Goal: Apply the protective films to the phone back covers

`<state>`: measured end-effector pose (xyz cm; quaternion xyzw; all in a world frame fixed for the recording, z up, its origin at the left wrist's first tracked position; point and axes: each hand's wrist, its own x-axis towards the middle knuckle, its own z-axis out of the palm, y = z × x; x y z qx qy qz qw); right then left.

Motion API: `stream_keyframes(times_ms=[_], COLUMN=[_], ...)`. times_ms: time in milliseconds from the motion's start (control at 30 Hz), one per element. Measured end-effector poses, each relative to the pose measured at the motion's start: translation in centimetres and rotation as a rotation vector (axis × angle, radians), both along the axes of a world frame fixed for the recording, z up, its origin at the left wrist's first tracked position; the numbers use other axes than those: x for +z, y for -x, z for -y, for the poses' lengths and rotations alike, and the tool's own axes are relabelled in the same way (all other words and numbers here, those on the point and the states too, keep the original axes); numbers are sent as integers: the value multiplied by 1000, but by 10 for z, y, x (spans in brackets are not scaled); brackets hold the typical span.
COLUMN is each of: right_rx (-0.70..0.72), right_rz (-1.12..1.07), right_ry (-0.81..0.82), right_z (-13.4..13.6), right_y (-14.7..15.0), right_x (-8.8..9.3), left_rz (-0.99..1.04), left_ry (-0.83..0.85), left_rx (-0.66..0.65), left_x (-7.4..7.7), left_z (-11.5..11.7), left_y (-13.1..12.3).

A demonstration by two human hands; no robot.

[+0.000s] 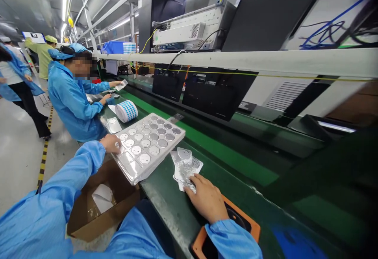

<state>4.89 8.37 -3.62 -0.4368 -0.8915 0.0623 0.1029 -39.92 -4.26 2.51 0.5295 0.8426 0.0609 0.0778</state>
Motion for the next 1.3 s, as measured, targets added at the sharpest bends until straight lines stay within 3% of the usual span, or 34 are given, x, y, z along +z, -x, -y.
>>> stream_keyframes(times_ms=[200, 267, 333, 400, 467, 533, 600, 667, 767, 833, 933, 1033, 1167, 1300], right_rx=[26, 18, 12, 56, 157, 227, 179, 41, -122, -99, 17, 64, 109, 131], right_rz=[-205, -254, -302, -359, -450, -519, -525, -479, -377, -327, -315, -316, -318, -325], right_ry=[0, -13, -27, -19, 32, 96, 78, -59, -345, -448, -416, -342, -253, -273], right_z=[-4, -1, 10, 26, 44, 59, 70, 74, 72, 69, 66, 67, 65, 58], right_y=[0, -2, -5, -10, -18, -32, -54, -83, -120, -131, -126, -116, -116, -120], right_x=[2, 10, 26, 51, 80, 104, 112, 101, 59, 26, -7, -16, -8, -3], left_rz=[104, 149, 234, 417, 619, 752, 819, 823, 776, 741, 703, 676, 677, 693], left_ry=[-88, -129, -205, -372, -540, -562, -597, -680, -776, -792, -797, -808, -799, -781], left_rx=[17, -7, -78, -216, -400, -552, -658, -716, -696, -654, -633, -619, -616, -617], left_x=[22, 29, 33, 35, 34, 31, 22, 7, -30, -56, -83, -89, -85, -84], left_z=[8, 11, 11, 7, 1, -6, -16, -30, -48, -55, -58, -58, -59, -60], left_y=[-9, -19, -45, -93, -161, -235, -296, -334, -350, -349, -347, -348, -350, -350])
